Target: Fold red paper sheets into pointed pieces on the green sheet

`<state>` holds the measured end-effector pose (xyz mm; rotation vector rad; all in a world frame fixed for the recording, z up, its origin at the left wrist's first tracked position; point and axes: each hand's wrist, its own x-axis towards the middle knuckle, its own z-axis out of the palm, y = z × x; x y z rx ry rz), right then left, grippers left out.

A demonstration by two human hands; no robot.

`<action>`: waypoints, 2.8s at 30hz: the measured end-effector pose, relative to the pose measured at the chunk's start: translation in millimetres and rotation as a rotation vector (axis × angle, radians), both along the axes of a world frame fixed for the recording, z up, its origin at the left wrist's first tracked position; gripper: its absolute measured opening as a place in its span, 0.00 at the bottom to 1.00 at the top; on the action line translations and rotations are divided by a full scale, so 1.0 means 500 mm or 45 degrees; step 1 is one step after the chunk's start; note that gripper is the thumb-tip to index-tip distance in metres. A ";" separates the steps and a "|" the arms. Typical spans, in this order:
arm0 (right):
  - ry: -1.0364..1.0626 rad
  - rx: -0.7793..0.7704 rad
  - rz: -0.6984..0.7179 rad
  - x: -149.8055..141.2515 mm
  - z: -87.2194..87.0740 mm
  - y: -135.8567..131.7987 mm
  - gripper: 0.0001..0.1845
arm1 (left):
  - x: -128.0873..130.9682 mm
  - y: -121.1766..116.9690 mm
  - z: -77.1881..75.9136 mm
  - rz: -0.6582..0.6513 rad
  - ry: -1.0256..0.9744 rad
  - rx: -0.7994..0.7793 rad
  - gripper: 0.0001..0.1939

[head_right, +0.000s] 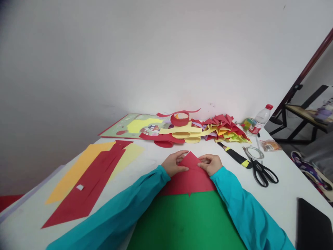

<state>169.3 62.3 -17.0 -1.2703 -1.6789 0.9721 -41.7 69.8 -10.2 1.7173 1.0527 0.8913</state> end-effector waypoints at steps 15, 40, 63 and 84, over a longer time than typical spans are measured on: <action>0.752 -0.383 0.154 -0.029 0.127 -0.064 0.18 | -0.018 -0.063 0.151 -0.278 -0.624 -0.472 0.21; -0.405 0.560 -0.170 -0.051 0.178 -0.127 0.09 | 0.019 -0.104 0.167 0.037 -0.291 -0.007 0.09; 0.071 0.246 0.232 -0.058 0.215 -0.154 0.18 | 0.016 -0.148 0.213 -0.310 -0.595 -0.314 0.20; -0.176 0.588 0.263 -0.076 0.222 -0.164 0.18 | 0.032 -0.136 0.188 -0.010 -0.587 -0.105 0.16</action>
